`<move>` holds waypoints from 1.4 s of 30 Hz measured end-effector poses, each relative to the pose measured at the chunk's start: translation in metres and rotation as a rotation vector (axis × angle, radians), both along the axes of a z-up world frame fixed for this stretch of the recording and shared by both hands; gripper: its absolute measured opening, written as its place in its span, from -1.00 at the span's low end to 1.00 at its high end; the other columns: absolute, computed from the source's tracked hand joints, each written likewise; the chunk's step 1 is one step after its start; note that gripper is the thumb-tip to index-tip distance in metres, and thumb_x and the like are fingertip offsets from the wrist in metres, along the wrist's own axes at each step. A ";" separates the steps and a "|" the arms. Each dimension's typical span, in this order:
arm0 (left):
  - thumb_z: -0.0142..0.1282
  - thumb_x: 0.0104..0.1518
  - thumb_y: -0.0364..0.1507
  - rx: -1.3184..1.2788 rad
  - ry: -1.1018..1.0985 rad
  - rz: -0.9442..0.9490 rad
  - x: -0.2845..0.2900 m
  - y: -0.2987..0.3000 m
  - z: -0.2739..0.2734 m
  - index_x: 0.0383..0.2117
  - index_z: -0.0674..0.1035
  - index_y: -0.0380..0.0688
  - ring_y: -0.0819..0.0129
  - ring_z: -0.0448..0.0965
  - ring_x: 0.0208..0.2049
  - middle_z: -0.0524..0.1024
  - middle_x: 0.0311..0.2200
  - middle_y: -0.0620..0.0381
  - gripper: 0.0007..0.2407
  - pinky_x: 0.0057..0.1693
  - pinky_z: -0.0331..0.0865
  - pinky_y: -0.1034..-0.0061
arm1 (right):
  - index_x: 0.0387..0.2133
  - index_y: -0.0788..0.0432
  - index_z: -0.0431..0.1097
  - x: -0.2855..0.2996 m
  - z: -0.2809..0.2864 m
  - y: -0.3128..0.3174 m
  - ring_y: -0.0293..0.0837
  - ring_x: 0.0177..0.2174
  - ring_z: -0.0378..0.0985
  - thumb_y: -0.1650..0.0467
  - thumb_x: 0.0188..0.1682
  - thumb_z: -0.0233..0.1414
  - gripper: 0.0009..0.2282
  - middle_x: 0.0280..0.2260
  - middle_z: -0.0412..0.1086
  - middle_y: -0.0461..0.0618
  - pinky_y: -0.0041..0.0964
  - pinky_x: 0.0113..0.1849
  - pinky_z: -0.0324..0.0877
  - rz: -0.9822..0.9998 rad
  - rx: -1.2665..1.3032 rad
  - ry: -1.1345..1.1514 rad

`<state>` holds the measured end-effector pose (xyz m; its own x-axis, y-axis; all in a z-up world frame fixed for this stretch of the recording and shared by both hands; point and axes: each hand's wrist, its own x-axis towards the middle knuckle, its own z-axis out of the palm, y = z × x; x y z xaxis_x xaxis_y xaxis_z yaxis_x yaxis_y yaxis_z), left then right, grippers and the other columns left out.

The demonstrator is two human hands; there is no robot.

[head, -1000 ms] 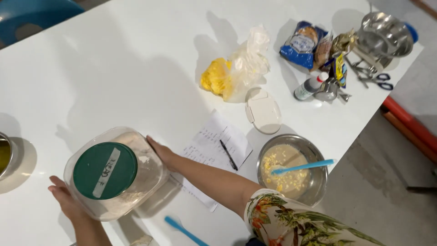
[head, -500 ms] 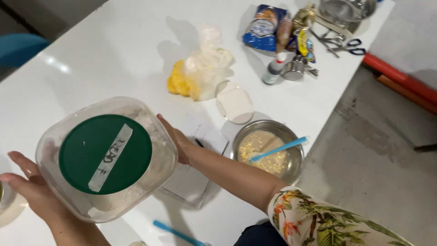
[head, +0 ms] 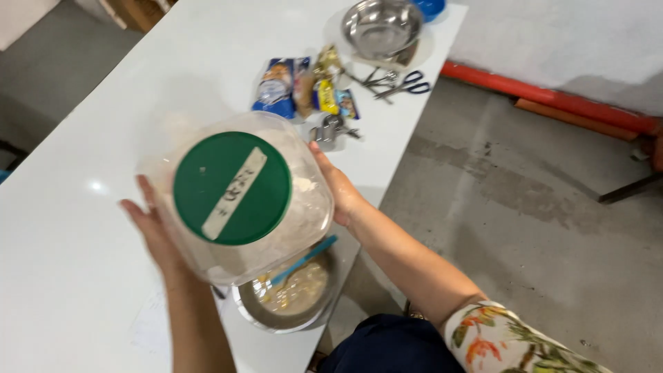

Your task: Mixing wet ingredients and measuring flour into a bowl.

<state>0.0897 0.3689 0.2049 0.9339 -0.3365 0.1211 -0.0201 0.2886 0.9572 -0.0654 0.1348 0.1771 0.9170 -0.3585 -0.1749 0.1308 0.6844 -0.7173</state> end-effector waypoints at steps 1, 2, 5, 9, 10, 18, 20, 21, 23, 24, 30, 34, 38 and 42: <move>-0.39 0.23 0.19 0.016 -0.002 -0.012 -0.015 -0.024 -0.014 0.44 0.13 -0.02 0.12 0.02 0.48 -0.02 0.49 0.04 -0.26 0.48 -0.07 0.31 | 0.38 0.05 0.05 -0.021 -0.009 -0.020 -0.07 0.20 0.33 -0.02 0.11 -0.29 -0.36 0.28 0.24 0.03 -0.17 0.14 0.32 -0.012 0.016 -0.002; -0.39 0.26 0.16 0.035 0.023 -0.022 -0.029 -0.047 -0.028 0.44 0.15 -0.04 0.18 -0.01 0.48 -0.04 0.50 0.07 -0.28 0.47 -0.10 0.34 | 0.36 0.08 0.06 -0.040 -0.018 -0.038 0.02 0.20 0.34 -0.04 0.08 -0.31 -0.33 0.26 0.25 0.13 -0.08 0.12 0.35 0.005 0.046 0.084; -0.41 0.29 0.12 -0.088 0.147 -0.118 -0.053 -0.125 -0.086 0.44 0.13 -0.03 0.20 0.05 0.46 -0.01 0.49 0.07 -0.32 0.45 -0.04 0.34 | 0.36 0.11 0.01 -0.075 -0.057 -0.113 0.07 0.25 0.24 -0.06 0.06 -0.30 -0.30 0.30 0.15 0.18 -0.02 0.16 0.29 -0.032 -0.026 0.148; -0.36 0.27 0.08 -0.081 0.303 -0.097 -0.091 -0.186 -0.143 0.43 0.14 -0.05 0.14 0.15 0.40 0.12 0.45 0.03 -0.33 0.43 0.05 0.34 | 0.37 0.06 -0.07 -0.105 -0.079 -0.176 0.12 0.29 0.20 -0.05 0.06 -0.34 -0.31 0.34 0.06 0.28 0.01 0.21 0.24 0.043 -0.104 0.274; -0.36 0.27 0.08 -0.077 0.295 -0.105 -0.098 -0.195 -0.148 0.43 0.14 -0.05 0.14 0.15 0.40 0.12 0.45 0.03 -0.33 0.43 0.05 0.34 | 0.37 0.06 -0.07 -0.107 -0.089 -0.186 0.12 0.29 0.20 -0.05 0.06 -0.34 -0.31 0.34 0.06 0.28 0.01 0.21 0.24 0.036 -0.101 0.266; -0.48 0.25 0.10 0.185 0.544 0.012 -0.110 -0.240 -0.199 0.44 0.04 0.00 0.11 0.14 0.40 0.07 0.43 0.02 -0.32 0.41 0.07 0.32 | 0.38 0.03 -0.03 -0.084 -0.194 -0.236 0.10 0.32 0.13 -0.12 -0.02 -0.27 -0.24 0.36 0.02 0.20 0.04 0.23 0.23 0.215 0.044 0.596; -0.52 0.23 0.07 0.248 0.559 0.081 -0.107 -0.265 -0.199 0.43 0.03 0.05 0.09 0.18 0.37 0.11 0.41 0.01 -0.35 0.37 0.11 0.28 | 0.39 0.00 -0.04 -0.065 -0.202 -0.261 0.06 0.33 0.07 -0.13 -0.03 -0.28 -0.23 0.38 -0.01 0.13 0.02 0.24 0.18 0.245 0.007 0.641; -0.56 0.22 0.04 0.329 0.577 0.161 -0.114 -0.266 -0.195 0.42 0.01 0.10 0.07 0.22 0.34 0.14 0.40 0.01 -0.37 0.34 0.16 0.24 | 0.40 -0.03 -0.05 -0.062 -0.205 -0.264 0.02 0.35 0.00 -0.15 -0.04 -0.30 -0.22 0.39 -0.04 0.07 0.01 0.26 0.13 0.288 -0.015 0.685; -0.54 0.27 0.01 0.271 0.486 0.170 -0.107 -0.264 -0.230 0.44 0.01 0.04 0.09 0.18 0.36 0.11 0.41 -0.02 -0.38 0.38 0.08 0.29 | 0.37 0.05 0.02 -0.043 -0.219 -0.280 0.08 0.32 0.13 -0.16 -0.02 -0.26 -0.21 0.35 0.08 0.17 -0.02 0.23 0.20 0.324 0.020 0.650; -0.53 0.32 -0.02 0.212 0.373 0.161 -0.100 -0.263 -0.246 0.45 0.00 -0.02 0.11 0.15 0.38 0.09 0.42 -0.04 -0.40 0.41 0.00 0.34 | 0.34 0.14 0.10 -0.030 -0.225 -0.289 0.15 0.29 0.26 -0.17 -0.01 -0.23 -0.20 0.30 0.20 0.27 -0.05 0.20 0.27 0.339 0.053 0.597; -0.56 0.36 -0.05 0.343 0.381 0.334 -0.102 -0.290 -0.244 0.45 -0.12 -0.06 0.15 0.19 0.36 0.09 0.42 -0.02 -0.42 0.41 0.08 0.37 | 0.28 0.02 0.22 0.008 -0.277 -0.322 -0.13 0.18 0.34 0.06 0.12 -0.22 -0.47 0.25 0.27 -0.05 -0.24 0.17 0.23 0.266 -0.201 0.585; -0.51 0.35 -0.08 0.193 0.389 0.437 -0.108 -0.315 -0.253 0.44 -0.16 -0.08 0.15 0.18 0.36 0.06 0.43 0.00 -0.42 0.39 0.12 0.36 | -0.12 0.25 0.50 0.017 -0.261 -0.379 -0.03 -0.06 0.55 0.45 0.03 -0.02 -0.78 -0.04 0.50 0.13 -0.20 0.03 0.41 0.282 -0.889 0.490; -0.47 0.41 -0.12 0.071 0.320 0.560 -0.118 -0.328 -0.267 0.46 -0.14 -0.12 0.17 0.22 0.37 0.12 0.43 -0.02 -0.44 0.37 0.16 0.38 | -0.35 0.12 0.44 0.014 -0.268 -0.497 0.08 0.01 0.45 0.59 -0.18 0.00 -0.81 0.13 0.30 0.10 -0.11 0.04 0.37 0.273 -1.362 0.528; -0.28 0.45 -0.25 0.193 0.161 0.802 -0.126 -0.310 -0.279 0.46 0.07 -0.20 0.18 0.46 -0.01 0.39 0.30 -0.12 -0.50 0.11 0.38 0.41 | -0.58 0.22 0.51 0.033 -0.253 -0.595 0.35 0.25 -0.03 0.54 -0.20 0.10 -0.95 0.32 0.01 0.19 0.27 0.13 0.07 0.391 -1.901 0.615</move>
